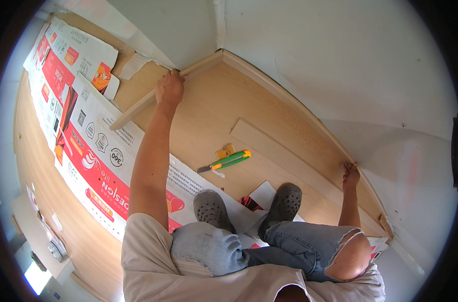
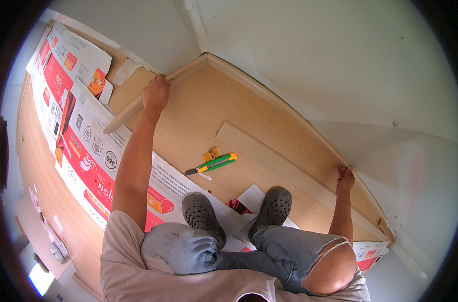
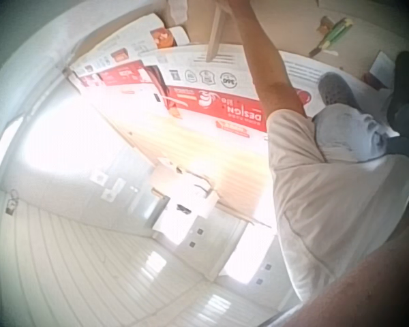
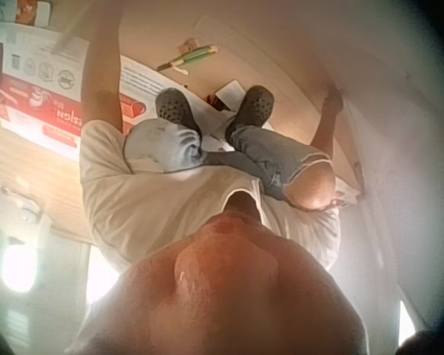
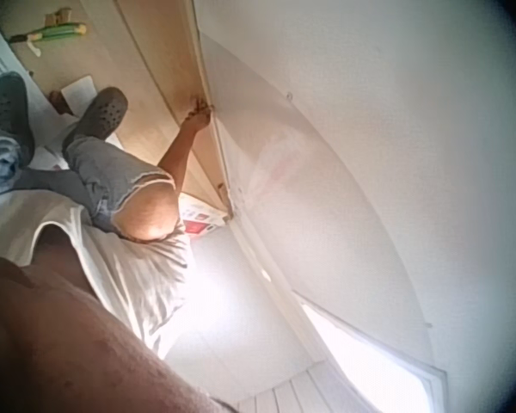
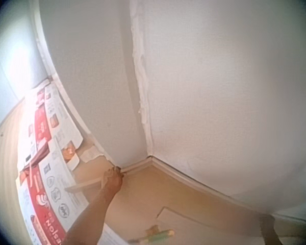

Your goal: The person installs wooden trim along the base of a wall. They measure and cut the trim using a miter saw, then return to the wall to fit and secure the pieces.

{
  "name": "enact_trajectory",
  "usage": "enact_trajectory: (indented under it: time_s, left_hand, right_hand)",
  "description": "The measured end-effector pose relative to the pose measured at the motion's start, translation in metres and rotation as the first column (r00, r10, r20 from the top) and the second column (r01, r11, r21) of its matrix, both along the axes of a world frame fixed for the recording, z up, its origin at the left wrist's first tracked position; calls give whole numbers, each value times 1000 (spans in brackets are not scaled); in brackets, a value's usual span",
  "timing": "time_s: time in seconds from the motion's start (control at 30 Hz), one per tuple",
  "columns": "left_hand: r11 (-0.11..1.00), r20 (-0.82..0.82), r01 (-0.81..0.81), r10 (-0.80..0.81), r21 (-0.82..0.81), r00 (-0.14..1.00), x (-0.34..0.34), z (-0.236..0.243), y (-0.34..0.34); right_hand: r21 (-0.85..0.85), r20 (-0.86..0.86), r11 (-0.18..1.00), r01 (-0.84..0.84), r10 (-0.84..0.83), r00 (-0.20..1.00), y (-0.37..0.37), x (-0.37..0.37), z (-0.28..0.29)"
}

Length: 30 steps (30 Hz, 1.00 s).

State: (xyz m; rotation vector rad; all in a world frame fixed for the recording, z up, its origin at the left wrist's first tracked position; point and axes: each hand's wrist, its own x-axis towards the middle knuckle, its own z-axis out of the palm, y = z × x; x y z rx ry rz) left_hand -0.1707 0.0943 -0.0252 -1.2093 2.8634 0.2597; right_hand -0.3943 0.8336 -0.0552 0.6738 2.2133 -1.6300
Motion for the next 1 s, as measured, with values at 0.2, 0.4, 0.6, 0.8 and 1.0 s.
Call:
enact_trajectory:
  time_s: [0.2,0.4,0.6,0.8,1.0]
  left_hand:
    - [1000,9,-6,6,4,1000,9,-4,-5]
    - [998,3,9,-8,-59,1000,12,-11,-25]
    - [862,-161,329,-414,-386,896,4,-101,-63]
    - [984,24,163,-165,69,986,32,-99,-58]
    - [962,372,17,89,-272,924,13,-32,-20]
  right_hand:
    - [14,7,1000,-20,20,1000,-7,4,3]
    - [41,-7,998,-39,39,999,-22,13,-5]
    - [167,-146,913,-372,396,906,57,11,-46]
    - [350,-186,829,-437,518,835,36,-15,-39]
    - [47,1,997,55,-55,998,-23,-8,-2]
